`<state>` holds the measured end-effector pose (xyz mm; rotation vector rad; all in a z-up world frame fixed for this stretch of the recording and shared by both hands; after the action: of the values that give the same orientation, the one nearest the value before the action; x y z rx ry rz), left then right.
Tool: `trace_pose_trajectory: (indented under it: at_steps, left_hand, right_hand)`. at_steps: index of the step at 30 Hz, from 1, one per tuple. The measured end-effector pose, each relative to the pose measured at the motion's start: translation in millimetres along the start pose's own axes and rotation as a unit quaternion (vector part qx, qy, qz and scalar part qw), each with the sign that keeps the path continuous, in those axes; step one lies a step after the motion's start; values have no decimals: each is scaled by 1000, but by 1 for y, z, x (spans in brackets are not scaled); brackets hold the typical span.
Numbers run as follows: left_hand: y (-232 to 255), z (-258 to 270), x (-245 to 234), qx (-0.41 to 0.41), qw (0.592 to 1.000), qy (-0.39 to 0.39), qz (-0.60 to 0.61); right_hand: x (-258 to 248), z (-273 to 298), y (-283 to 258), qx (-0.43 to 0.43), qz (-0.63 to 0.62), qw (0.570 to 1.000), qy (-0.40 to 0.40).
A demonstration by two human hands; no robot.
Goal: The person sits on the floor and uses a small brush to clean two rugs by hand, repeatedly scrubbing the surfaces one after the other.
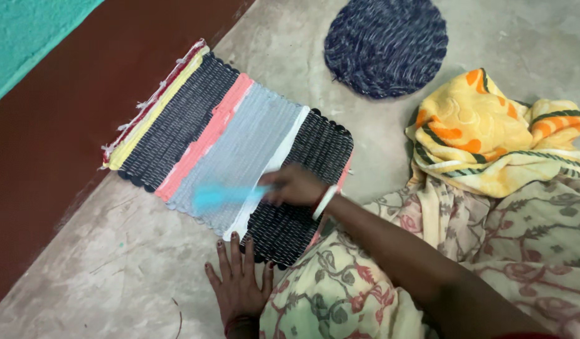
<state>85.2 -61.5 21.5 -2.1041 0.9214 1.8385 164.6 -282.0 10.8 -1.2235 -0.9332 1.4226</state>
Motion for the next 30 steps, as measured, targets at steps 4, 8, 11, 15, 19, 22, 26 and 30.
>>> trace_pose_trajectory:
  at_steps: [4,8,11,15,19,22,26,30]
  left_hand:
    - [0,1,-1,3,1000,5,-7]
    - [0,1,-2,-2,1000,0,-9]
    - [0,1,-1,3,1000,2,-10]
    - [1,1,-1,4,1000,6,-11]
    - [0,0,-1,1,1000,0,-5]
    - [1,0,-4,1,1000,3,0]
    - [-1,0,-2,0,1000,4,-3]
    - [0,0,0,7,1000,4,0]
  right_hand:
    - [9,-20,-5,-27,111,993,-12]
    - [-125,-20,26,47,30,948,312]
    - [-156,1,29,44,-53,890,450]
    - [-41,-26,-11,-37,91,979,179]
    - [53,-39,-29,-125,105,985,-49]
    - [11,-64,-22,-130,77,987,61]
    - [-115,-52,7,30,45,901,431]
    - [-76,-74,-4,2,-38,935,351]
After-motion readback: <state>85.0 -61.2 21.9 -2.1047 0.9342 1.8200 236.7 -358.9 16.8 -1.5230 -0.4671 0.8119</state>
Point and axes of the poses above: each hand's wrist, its own z-axis away from the middle knuckle, its own x-axis out of the palm, y = z × x, the point moved 10 cm from there along -z, towards the middle knuckle, and after that the axes turned 4 degrees about y, right-handed, at the moved point
